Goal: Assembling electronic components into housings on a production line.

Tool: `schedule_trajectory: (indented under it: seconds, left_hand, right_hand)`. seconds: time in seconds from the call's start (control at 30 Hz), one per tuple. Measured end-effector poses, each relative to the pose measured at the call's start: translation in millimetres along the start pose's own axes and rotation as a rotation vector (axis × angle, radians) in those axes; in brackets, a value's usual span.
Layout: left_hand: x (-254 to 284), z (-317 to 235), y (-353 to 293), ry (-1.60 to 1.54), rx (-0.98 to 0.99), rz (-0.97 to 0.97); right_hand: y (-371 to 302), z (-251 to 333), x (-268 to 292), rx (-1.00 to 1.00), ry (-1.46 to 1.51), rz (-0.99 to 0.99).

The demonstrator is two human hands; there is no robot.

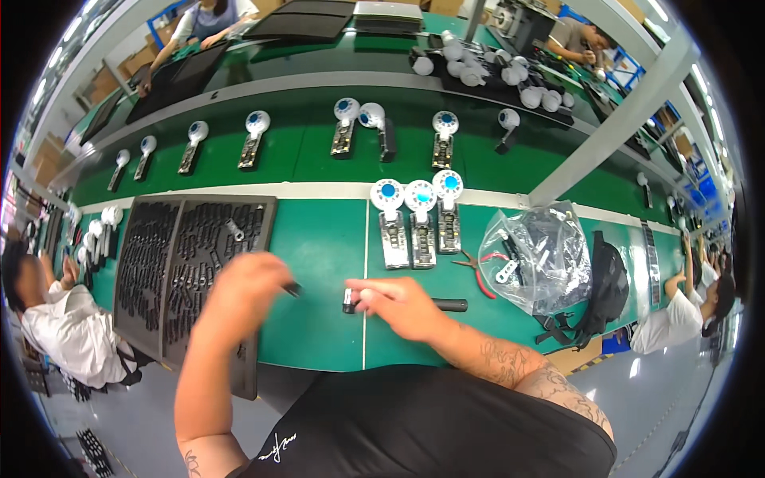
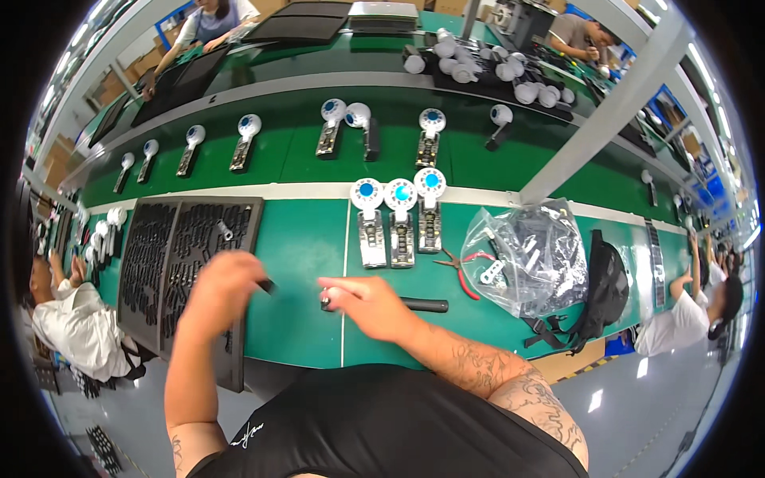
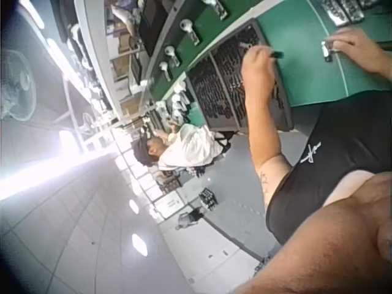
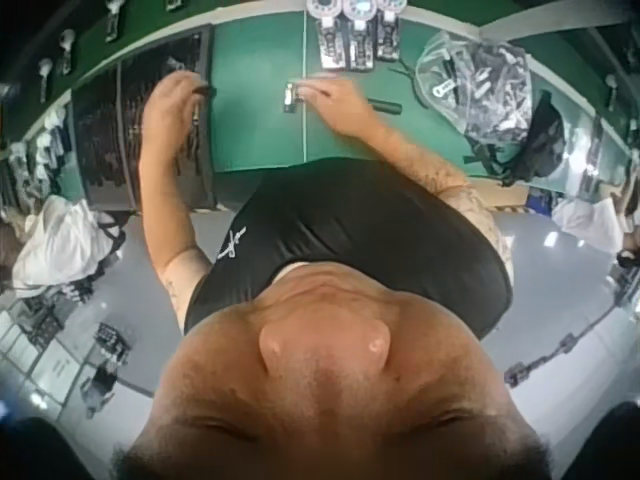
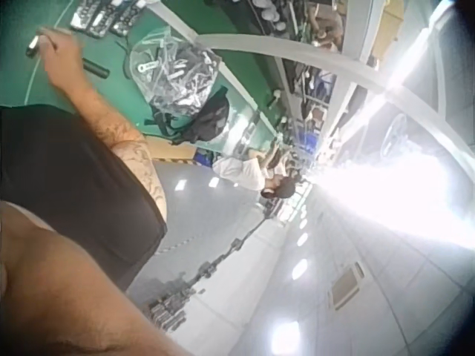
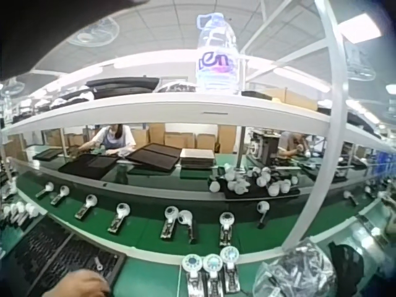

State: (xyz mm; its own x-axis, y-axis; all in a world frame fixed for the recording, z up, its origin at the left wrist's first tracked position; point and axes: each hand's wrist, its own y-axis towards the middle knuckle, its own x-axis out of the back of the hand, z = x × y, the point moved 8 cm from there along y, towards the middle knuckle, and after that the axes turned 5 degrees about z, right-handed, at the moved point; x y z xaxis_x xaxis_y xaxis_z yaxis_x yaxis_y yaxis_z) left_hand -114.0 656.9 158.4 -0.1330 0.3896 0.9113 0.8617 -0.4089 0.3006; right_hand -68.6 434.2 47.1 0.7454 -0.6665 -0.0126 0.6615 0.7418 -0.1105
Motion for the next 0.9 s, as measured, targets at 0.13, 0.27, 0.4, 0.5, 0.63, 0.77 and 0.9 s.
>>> schedule_trajectory:
  seconds: [0.13,0.27,0.4,0.5,0.63,0.77,0.9]
  left_hand:
    - [-39,-67,44,-0.105,-0.127,0.138]
    - [-63,-35,54,-0.102,0.025,0.089]
    - [-92,4,53,-0.044,0.126,0.188]
    - [-103,23,41,-0.038,0.219,0.206]
    - [-108,32,34,-0.126,0.263,0.169]
    - [-105,40,20,-0.265,0.31,0.072]
    - [-106,43,22,-0.297,0.353,0.094]
  right_hand:
    - [11,-4,8,-0.069,0.168,0.071]
    - [23,101,144,0.201,-0.843,-0.671]
    - [79,70,293,-0.292,-1.0,-0.717]
    - [116,28,311,-0.454,-1.043,-0.628]
    - [144,19,328,-0.531,-1.11,-0.652]
    - [156,80,311,-0.447,-1.049,-0.743]
    - [151,106,294,-0.492,-1.201,-0.69]
